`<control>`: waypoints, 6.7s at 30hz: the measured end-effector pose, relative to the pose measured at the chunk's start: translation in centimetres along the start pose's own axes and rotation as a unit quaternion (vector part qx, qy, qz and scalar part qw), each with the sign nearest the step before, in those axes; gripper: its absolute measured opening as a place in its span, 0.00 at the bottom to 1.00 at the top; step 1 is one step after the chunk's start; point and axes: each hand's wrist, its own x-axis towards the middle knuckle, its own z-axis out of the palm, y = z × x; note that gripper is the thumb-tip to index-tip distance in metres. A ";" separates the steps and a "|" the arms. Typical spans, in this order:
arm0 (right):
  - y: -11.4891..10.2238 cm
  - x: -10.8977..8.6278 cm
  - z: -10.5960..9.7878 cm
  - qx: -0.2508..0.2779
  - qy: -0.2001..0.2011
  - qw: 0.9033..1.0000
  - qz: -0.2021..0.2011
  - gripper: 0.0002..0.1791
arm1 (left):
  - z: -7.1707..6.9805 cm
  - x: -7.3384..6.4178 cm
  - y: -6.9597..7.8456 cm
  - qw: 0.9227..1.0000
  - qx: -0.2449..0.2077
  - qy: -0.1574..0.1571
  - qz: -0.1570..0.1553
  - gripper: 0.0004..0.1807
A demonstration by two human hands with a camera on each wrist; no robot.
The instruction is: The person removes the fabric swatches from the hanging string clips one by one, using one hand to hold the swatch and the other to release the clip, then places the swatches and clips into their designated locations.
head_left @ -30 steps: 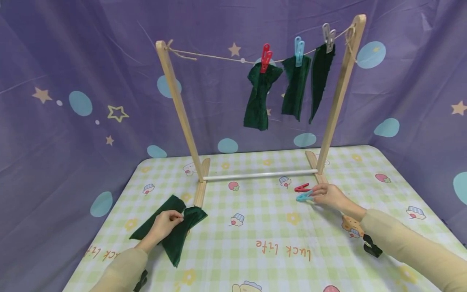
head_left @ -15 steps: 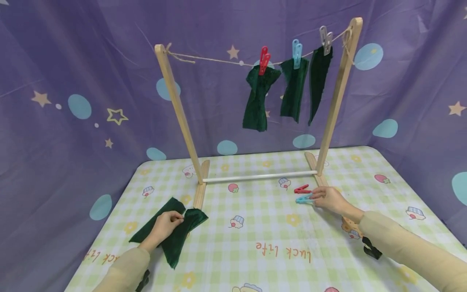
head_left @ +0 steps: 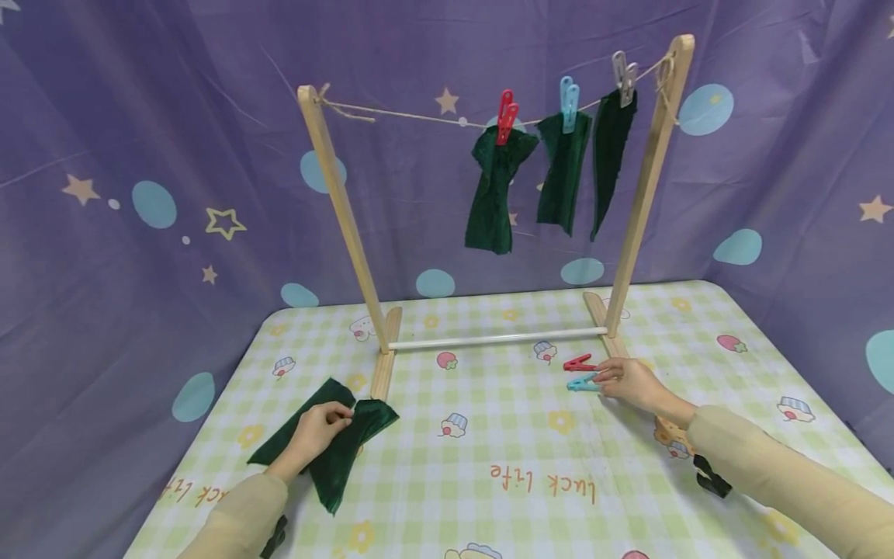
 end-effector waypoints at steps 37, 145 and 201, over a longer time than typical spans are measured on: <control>-10.8 2.4 -5.8 -0.023 0.032 0.992 -0.119 0.17 | -4.1 3.4 10.4 0.988 -0.079 0.031 0.132 0.10; -33.1 11.0 -9.9 -0.008 0.180 0.968 -0.175 0.24 | -6.2 13.0 31.3 0.934 -0.204 0.185 0.228 0.13; -33.8 9.2 -11.8 0.117 0.263 0.933 -0.217 0.16 | -7.3 10.7 28.4 0.940 -0.192 0.166 0.228 0.12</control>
